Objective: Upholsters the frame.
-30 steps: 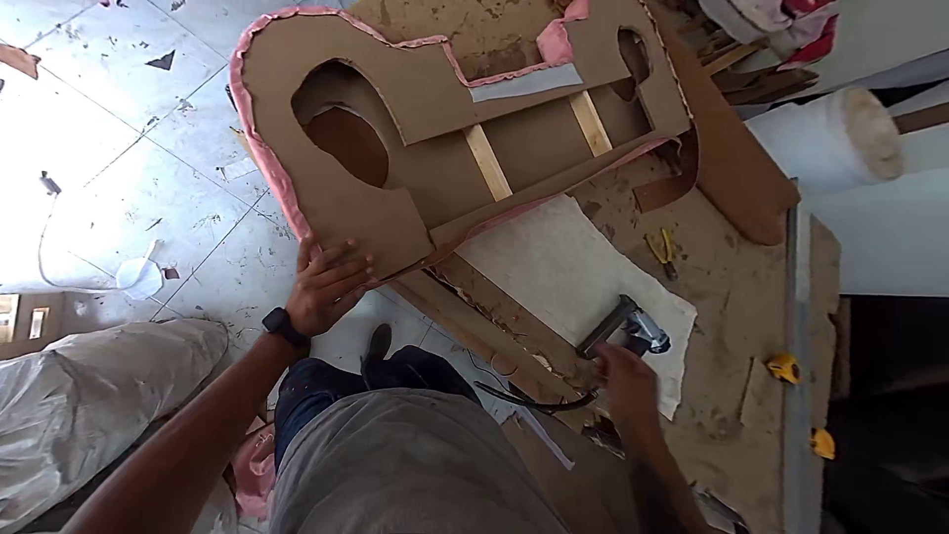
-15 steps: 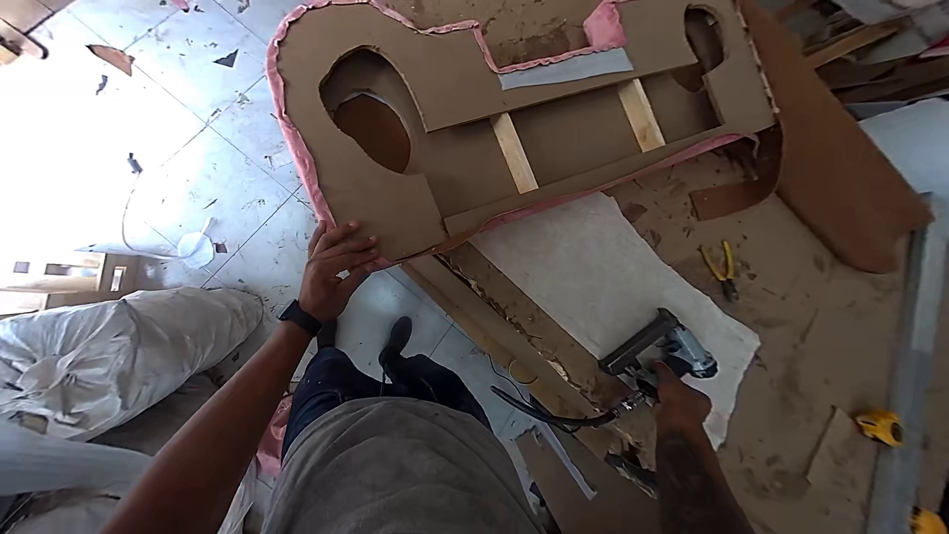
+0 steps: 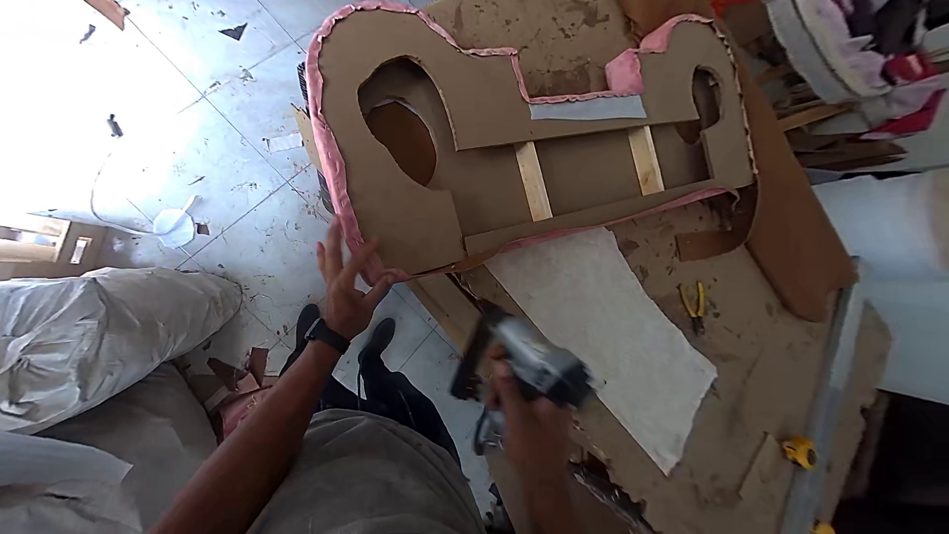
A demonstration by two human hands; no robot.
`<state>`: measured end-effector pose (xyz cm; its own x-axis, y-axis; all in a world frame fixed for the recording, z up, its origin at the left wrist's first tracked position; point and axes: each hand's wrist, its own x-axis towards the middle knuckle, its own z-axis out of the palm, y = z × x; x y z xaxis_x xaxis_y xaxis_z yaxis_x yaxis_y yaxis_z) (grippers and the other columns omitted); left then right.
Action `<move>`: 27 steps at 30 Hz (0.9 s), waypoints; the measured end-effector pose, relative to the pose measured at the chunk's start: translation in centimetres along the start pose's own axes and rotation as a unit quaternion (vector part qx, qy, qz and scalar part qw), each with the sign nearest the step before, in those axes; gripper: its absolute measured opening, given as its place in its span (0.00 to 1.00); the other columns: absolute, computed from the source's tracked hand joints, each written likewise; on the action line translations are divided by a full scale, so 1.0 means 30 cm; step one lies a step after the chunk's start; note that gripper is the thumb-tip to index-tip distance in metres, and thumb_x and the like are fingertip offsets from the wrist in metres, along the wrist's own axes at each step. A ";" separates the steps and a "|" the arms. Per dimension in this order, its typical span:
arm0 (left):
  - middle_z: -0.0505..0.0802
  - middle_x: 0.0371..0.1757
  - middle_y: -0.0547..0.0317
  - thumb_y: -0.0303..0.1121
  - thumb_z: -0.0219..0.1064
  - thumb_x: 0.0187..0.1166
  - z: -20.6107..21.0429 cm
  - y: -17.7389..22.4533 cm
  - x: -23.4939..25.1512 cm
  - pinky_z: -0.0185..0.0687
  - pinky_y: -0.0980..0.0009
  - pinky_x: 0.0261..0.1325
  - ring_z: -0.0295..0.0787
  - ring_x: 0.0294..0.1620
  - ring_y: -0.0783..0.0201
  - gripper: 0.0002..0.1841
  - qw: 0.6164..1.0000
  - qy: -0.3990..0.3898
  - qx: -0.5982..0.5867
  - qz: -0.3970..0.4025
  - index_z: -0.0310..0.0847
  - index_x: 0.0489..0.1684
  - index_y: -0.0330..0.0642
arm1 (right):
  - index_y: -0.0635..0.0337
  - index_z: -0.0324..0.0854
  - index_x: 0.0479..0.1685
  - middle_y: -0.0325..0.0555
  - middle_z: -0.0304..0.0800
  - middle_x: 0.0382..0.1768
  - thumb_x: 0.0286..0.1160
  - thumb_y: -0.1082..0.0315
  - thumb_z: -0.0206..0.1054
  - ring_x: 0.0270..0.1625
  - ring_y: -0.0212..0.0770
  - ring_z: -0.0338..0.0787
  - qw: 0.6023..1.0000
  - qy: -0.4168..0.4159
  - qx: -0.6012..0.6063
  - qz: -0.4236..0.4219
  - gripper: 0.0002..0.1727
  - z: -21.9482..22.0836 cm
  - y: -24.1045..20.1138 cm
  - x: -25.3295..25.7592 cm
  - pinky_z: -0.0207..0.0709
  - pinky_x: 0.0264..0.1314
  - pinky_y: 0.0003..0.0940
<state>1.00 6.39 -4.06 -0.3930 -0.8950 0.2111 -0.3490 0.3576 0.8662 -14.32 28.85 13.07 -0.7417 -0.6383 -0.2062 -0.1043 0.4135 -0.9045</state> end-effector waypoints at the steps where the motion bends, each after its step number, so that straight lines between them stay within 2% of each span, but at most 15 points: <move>1: 0.39 0.99 0.60 0.59 0.79 0.67 -0.002 0.009 -0.002 0.33 0.33 0.96 0.30 0.99 0.49 0.44 0.999 0.003 -0.020 -0.045 0.66 0.89 0.68 | 0.64 0.84 0.57 0.48 0.93 0.35 0.80 0.60 0.70 0.24 0.45 0.89 1.000 -0.014 -0.009 0.018 0.17 0.089 -0.005 0.001 0.89 0.26 0.42; 2: 0.35 0.99 0.61 0.59 0.81 0.64 -0.004 0.021 -0.002 0.39 0.37 0.97 0.29 0.99 0.52 0.52 0.995 0.003 -0.052 -0.082 0.56 0.94 0.66 | 0.62 0.84 0.56 0.46 0.93 0.32 0.80 0.62 0.69 0.23 0.44 0.89 0.999 -0.026 -0.023 0.026 0.14 0.160 -0.001 0.004 0.89 0.25 0.41; 4: 0.38 0.99 0.63 0.53 0.83 0.65 0.001 0.031 0.004 0.60 0.48 0.93 0.42 0.98 0.58 0.59 0.978 -0.012 -0.160 -0.132 0.41 0.99 0.63 | 0.57 0.88 0.50 0.40 0.90 0.25 0.80 0.62 0.68 0.20 0.40 0.88 0.997 -0.040 -0.058 0.021 0.10 0.258 0.023 0.024 0.87 0.22 0.37; 5: 0.40 0.99 0.64 0.49 0.83 0.66 0.004 0.033 0.002 0.72 0.50 0.87 0.52 0.95 0.59 0.60 0.965 -0.021 -0.213 -0.152 0.37 0.99 0.66 | 0.55 0.88 0.48 0.38 0.89 0.23 0.80 0.60 0.68 0.20 0.39 0.87 0.996 -0.045 -0.074 0.023 0.10 0.284 0.033 0.031 0.87 0.22 0.37; 8: 0.40 0.99 0.66 0.42 0.84 0.68 0.002 0.052 -0.002 0.91 0.49 0.68 0.75 0.83 0.55 0.60 0.932 -0.041 -0.298 -0.201 0.36 0.98 0.74 | 0.53 0.89 0.48 0.39 0.87 0.20 0.80 0.59 0.67 0.19 0.40 0.86 0.994 -0.051 -0.093 0.035 0.10 0.319 0.026 0.051 0.85 0.21 0.37; 10: 0.48 0.98 0.67 0.41 0.84 0.68 -0.013 0.069 -0.001 0.95 0.49 0.61 0.83 0.76 0.55 0.60 0.920 -0.050 -0.308 -0.235 0.36 0.97 0.81 | 0.51 0.89 0.47 0.38 0.87 0.21 0.80 0.58 0.67 0.19 0.39 0.86 0.991 -0.051 -0.113 0.042 0.10 0.334 0.009 0.055 0.85 0.21 0.37; 11: 0.56 0.95 0.67 0.42 0.84 0.68 -0.020 0.077 0.004 0.95 0.49 0.61 0.86 0.73 0.55 0.60 0.917 -0.054 -0.308 -0.247 0.36 0.96 0.83 | 0.51 0.89 0.46 0.37 0.87 0.21 0.79 0.57 0.67 0.19 0.38 0.86 0.989 -0.048 -0.130 0.044 0.10 0.339 -0.001 0.060 0.85 0.21 0.36; 13: 0.66 0.91 0.65 0.41 0.85 0.68 -0.028 0.084 0.015 0.96 0.51 0.59 0.91 0.66 0.55 0.60 0.911 -0.058 -0.311 -0.263 0.35 0.95 0.86 | 0.50 0.89 0.44 0.35 0.87 0.20 0.79 0.55 0.67 0.19 0.36 0.86 0.982 -0.046 -0.171 0.059 0.11 0.348 -0.028 0.071 0.85 0.22 0.36; 14: 0.68 0.90 0.64 0.40 0.85 0.67 -0.031 0.083 0.020 0.97 0.52 0.58 0.93 0.63 0.55 0.61 0.909 -0.056 -0.316 -0.267 0.36 0.95 0.85 | 0.49 0.88 0.43 0.34 0.86 0.20 0.78 0.53 0.68 0.19 0.34 0.86 0.977 -0.045 -0.198 0.069 0.11 0.355 -0.043 0.077 0.85 0.22 0.35; 18: 0.63 0.93 0.63 0.38 0.87 0.64 -0.034 0.073 0.032 0.99 0.52 0.57 0.94 0.62 0.53 0.62 0.903 -0.049 -0.335 -0.265 0.38 0.95 0.84 | 0.47 0.86 0.43 0.31 0.84 0.21 0.78 0.48 0.67 0.22 0.31 0.85 0.955 -0.064 -0.276 0.093 0.13 0.362 -0.084 0.097 0.84 0.27 0.36; 19: 0.66 0.91 0.63 0.38 0.88 0.63 -0.038 0.075 0.038 0.99 0.51 0.56 0.94 0.61 0.52 0.63 0.900 -0.049 -0.338 -0.269 0.38 0.95 0.85 | 0.46 0.86 0.43 0.32 0.85 0.20 0.78 0.46 0.67 0.21 0.32 0.85 0.956 -0.077 -0.265 0.098 0.14 0.353 -0.087 0.108 0.85 0.26 0.37; 22: 0.81 0.81 0.58 0.37 0.89 0.61 -0.048 0.072 0.043 0.98 0.49 0.57 0.96 0.57 0.50 0.68 0.882 -0.054 -0.351 -0.309 0.29 0.96 0.82 | 0.46 0.85 0.57 0.37 0.90 0.26 0.77 0.42 0.71 0.24 0.39 0.90 0.977 -0.100 -0.158 0.099 0.21 0.313 -0.089 0.103 0.90 0.28 0.38; 24: 0.86 0.76 0.58 0.38 0.89 0.60 -0.054 0.062 0.053 0.97 0.50 0.58 0.97 0.55 0.53 0.68 0.880 -0.065 -0.342 -0.324 0.30 0.97 0.78 | 0.52 0.85 0.59 0.44 0.90 0.27 0.79 0.48 0.71 0.22 0.44 0.88 0.990 -0.077 -0.090 0.075 0.20 0.309 -0.083 0.077 0.88 0.25 0.40; 26: 0.88 0.73 0.58 0.40 0.91 0.58 -0.056 0.047 0.063 0.98 0.53 0.58 0.97 0.54 0.55 0.69 0.883 -0.072 -0.329 -0.328 0.32 0.97 0.75 | 0.55 0.87 0.53 0.45 0.88 0.24 0.82 0.57 0.67 0.20 0.44 0.86 0.993 -0.055 -0.087 0.055 0.13 0.323 -0.075 0.059 0.85 0.22 0.38; 27: 0.89 0.71 0.57 0.41 0.91 0.57 -0.055 0.044 0.064 0.98 0.54 0.58 0.97 0.54 0.56 0.69 0.883 -0.077 -0.326 -0.329 0.32 0.98 0.74 | 0.54 0.87 0.51 0.43 0.87 0.22 0.82 0.58 0.66 0.18 0.43 0.85 0.992 -0.051 -0.100 0.052 0.12 0.329 -0.077 0.056 0.84 0.21 0.37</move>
<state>1.18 4.70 -1.77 -0.4171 -0.7860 -0.4563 -0.0005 -0.5018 0.8650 -8.79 20.41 11.12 -0.6853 -0.6437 -0.3406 -0.1681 0.5949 -0.7860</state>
